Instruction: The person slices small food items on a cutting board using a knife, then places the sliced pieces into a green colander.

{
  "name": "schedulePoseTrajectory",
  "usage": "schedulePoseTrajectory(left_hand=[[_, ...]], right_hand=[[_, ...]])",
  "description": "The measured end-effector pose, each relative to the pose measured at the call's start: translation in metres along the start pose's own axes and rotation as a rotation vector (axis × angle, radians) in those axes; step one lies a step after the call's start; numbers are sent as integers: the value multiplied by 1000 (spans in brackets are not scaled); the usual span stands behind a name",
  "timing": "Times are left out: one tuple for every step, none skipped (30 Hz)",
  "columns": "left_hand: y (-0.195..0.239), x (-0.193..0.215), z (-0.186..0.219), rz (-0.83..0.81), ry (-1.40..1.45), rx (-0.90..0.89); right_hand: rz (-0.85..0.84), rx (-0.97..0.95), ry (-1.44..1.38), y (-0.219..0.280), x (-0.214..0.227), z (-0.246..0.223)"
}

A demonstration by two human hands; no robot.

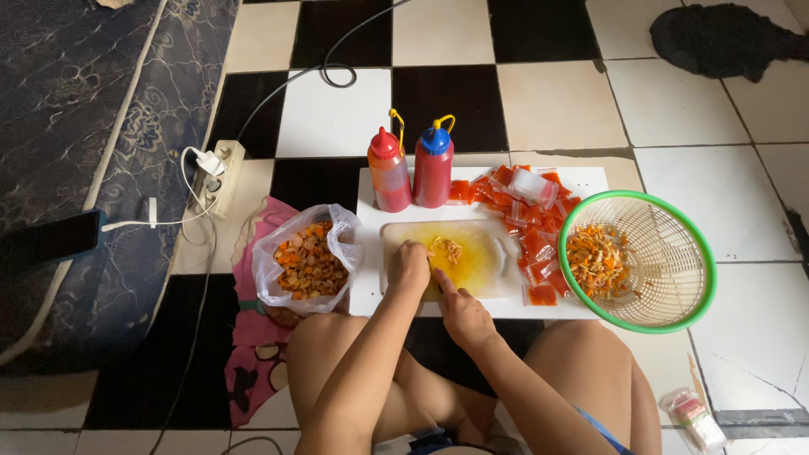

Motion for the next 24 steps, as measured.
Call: schedulePoseTrajectory(left_hand=[[16, 9, 12, 36, -3, -93], [11, 5, 5, 39, -3, -95], [8, 4, 9, 129, -199, -250], [8, -2, 15, 213, -397, -408], [9, -2, 14, 210, -398, -415], [11, -1, 13, 222, -370, -433], [12, 1, 12, 235, -342, -450], [14, 2, 13, 235, -341, -449], [15, 3, 12, 227, -334, -426], [16, 3, 13, 217, -328, -405], [13, -1, 12, 215, -328, -406], [8, -3, 9, 205, -345, -374], [3, -6, 6, 194, -362, -342], [0, -7, 5, 198, -361, -339], [-2, -8, 6, 227, -433, -347], [-5, -10, 6, 253, -507, -356], [-8, -11, 5, 254, -508, -354], [-9, -11, 6, 290, -541, -371], [-11, -12, 6, 326, -574, -387], [-10, -10, 7, 320, -576, -387], [-9, -9, 7, 302, -576, -371], [-7, -8, 6, 283, -577, -355], [-4, -10, 8, 276, -578, -357], [-3, -6, 10, 277, -591, -338]], right_hand=[[4, -7, -3, 1, 0, 4], [6, -5, -3, 8, 0, 7], [0, -9, -18, 15, 0, 11], [-2, -20, -34, 24, 0, 17], [3, -25, -35, 31, 2, 20], [16, -34, -14, 37, 4, 23], [29, -44, 7, 43, 7, 26], [28, -43, 9, 43, 12, 22], [13, -34, -7, 43, 17, 19], [0, -27, -23, 42, 22, 15], [0, -29, -23, 41, 24, 12], [16, -5, -21, 37, 27, 6], [31, 20, -19, 33, 30, -1], [29, 24, -19, 30, 27, -2], [24, 29, -14, 27, 23, -2], [18, 32, -11, 24, 19, -2], [16, 33, -13, 22, 17, -2], [12, 28, -8, 21, 15, -2], [8, 23, -3, 19, 13, -1], [6, 17, -5, 14, 10, 1], [13, 12, 3, 9, 8, 3], [20, 4, 11, 6, 5, 5], [19, -3, 9, 4, 1, 9], [29, 2, 1, 0, -2, 8]])
Point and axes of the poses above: each hand's wrist, its own y-axis away from the middle knuckle, its own x-axis out of the back of the hand, z = x × y, the point moved 7 cm from there along -y, towards the middle knuckle, and after that the axes turned 14 degrees about -y, right-handed, at the moved point
